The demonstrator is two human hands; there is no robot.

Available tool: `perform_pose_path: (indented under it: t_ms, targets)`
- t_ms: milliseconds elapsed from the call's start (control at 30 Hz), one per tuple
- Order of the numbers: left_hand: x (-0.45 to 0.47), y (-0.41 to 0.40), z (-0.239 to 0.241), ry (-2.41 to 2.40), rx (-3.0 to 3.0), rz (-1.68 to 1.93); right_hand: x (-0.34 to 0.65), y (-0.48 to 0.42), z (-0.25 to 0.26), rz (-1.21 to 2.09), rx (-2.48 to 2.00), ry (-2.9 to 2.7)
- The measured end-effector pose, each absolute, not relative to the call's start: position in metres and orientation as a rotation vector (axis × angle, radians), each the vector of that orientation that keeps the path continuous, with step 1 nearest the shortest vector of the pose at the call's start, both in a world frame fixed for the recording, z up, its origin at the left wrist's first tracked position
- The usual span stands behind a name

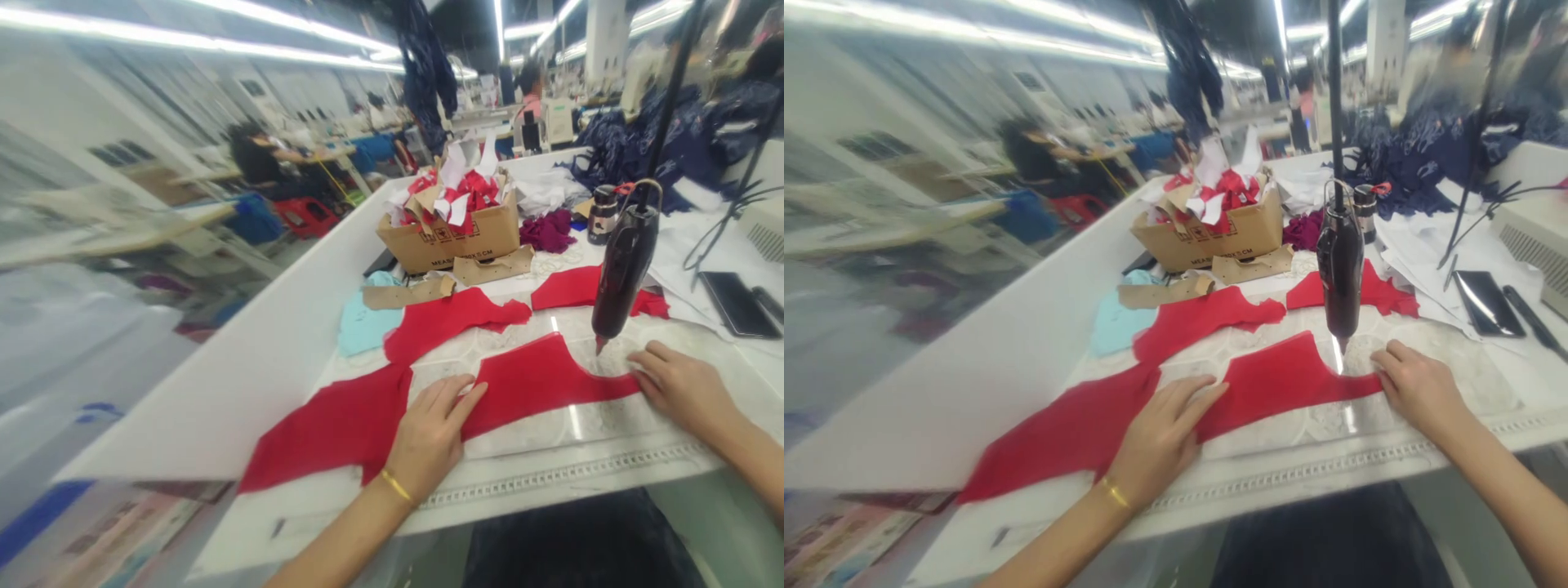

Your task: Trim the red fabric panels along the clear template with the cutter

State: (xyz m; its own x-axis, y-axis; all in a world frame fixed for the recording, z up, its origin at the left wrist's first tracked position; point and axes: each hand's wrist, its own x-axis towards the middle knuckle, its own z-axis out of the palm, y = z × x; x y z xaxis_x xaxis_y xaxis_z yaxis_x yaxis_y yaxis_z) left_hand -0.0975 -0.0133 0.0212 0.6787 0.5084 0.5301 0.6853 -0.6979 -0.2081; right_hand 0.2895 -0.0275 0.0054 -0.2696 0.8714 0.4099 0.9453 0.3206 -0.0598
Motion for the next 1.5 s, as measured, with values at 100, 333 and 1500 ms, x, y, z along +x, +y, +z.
perform_pose_path:
  t_ms: [100,333,1500]
  targets:
    - [-0.082,-0.015,0.020,-0.929,-2.594,-0.720,0.291,-0.020,0.023,-0.153,-1.614,-2.038]
    - [-0.003,-0.024,0.010,-0.681,-3.008,-0.627,0.241,0.016,0.059,0.165,-1.125,-1.575]
    - [0.038,-0.026,-0.009,-0.499,-3.189,-0.432,0.238,-0.003,0.075,0.240,-1.215,-1.237]
